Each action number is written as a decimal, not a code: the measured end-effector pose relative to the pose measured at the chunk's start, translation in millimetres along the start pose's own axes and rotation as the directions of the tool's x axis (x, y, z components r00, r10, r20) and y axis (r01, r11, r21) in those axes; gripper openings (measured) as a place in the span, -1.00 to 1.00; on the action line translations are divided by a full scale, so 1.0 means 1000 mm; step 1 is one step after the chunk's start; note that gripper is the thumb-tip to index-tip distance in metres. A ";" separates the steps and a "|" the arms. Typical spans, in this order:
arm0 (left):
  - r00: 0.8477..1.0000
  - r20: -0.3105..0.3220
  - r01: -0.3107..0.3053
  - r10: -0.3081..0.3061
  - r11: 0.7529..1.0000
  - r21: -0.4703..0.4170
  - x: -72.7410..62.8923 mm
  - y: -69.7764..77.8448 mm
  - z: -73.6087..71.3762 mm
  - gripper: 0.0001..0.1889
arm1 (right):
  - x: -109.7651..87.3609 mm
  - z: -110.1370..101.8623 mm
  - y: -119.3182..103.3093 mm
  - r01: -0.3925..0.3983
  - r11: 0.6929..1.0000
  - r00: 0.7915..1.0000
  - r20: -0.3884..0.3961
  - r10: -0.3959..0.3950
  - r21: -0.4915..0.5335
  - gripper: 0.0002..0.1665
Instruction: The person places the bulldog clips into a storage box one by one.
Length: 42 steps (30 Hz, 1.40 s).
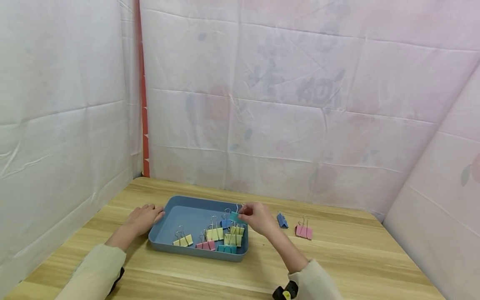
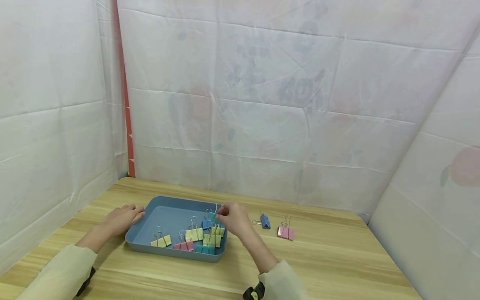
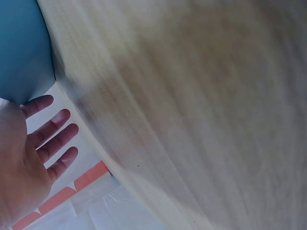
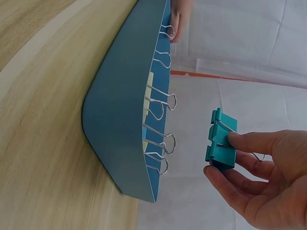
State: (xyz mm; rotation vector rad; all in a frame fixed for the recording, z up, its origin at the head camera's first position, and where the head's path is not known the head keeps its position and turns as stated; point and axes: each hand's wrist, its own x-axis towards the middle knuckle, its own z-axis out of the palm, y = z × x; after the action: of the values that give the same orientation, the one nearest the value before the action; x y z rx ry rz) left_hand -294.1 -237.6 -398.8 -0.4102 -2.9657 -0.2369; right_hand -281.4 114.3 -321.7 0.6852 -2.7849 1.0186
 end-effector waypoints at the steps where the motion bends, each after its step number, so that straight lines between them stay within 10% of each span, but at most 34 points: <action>1: 1.000 0.000 -0.002 0.002 1.000 0.001 0.000 0.000 0.000 -0.69 | 0.001 0.001 0.000 0.002 1.000 1.000 0.002 -0.002 0.001 -0.96; 42: 0.999 -0.032 -0.021 0.021 1.000 0.013 -0.001 -0.001 0.004 -0.72 | 0.013 0.049 -0.032 0.070 0.998 0.996 0.056 -0.071 0.007 -0.95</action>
State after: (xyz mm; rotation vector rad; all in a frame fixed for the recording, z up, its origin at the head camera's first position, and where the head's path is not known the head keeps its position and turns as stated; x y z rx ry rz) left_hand -294.0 -238.5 -403.3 -0.4320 -2.9285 -0.2200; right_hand -276.0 56.7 -337.5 0.8190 -2.7843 1.0088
